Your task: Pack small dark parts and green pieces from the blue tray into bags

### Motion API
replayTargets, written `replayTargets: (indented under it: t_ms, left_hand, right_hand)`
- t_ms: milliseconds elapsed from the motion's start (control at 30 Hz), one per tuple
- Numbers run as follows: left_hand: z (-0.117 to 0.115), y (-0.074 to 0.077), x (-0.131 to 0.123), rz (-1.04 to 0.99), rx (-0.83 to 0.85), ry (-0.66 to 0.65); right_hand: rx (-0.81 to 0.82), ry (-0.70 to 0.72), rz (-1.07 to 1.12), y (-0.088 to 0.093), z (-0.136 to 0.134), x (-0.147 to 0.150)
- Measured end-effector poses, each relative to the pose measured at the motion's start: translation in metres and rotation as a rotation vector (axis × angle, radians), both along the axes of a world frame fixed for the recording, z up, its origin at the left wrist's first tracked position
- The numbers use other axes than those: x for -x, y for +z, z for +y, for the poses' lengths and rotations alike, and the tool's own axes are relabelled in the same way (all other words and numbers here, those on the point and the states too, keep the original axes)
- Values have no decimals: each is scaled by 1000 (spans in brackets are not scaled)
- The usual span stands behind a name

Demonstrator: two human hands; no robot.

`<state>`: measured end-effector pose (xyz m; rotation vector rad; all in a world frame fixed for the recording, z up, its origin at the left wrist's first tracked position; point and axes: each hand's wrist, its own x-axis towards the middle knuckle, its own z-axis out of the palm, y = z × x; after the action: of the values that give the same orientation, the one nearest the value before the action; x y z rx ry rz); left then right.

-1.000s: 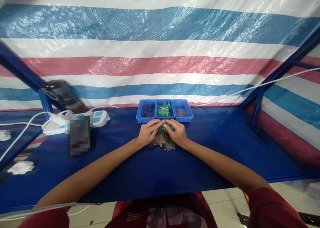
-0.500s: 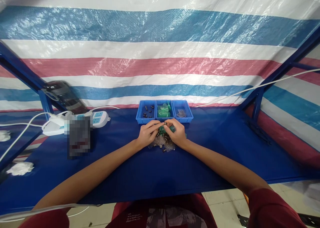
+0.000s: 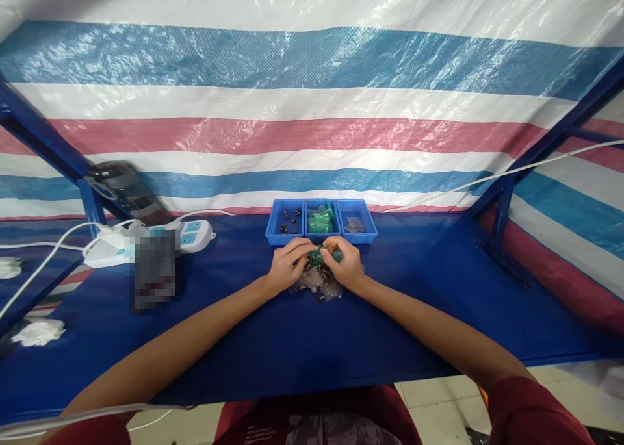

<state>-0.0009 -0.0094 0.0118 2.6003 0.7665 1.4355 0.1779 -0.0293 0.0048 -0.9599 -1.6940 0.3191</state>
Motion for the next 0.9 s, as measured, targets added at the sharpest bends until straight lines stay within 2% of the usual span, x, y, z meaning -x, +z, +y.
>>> replayTargets:
  t_ms: [900]
  left_hand:
    - [-1, 0, -1, -5, 6, 4]
  right_hand:
    - [3, 11, 23, 3, -2, 1]
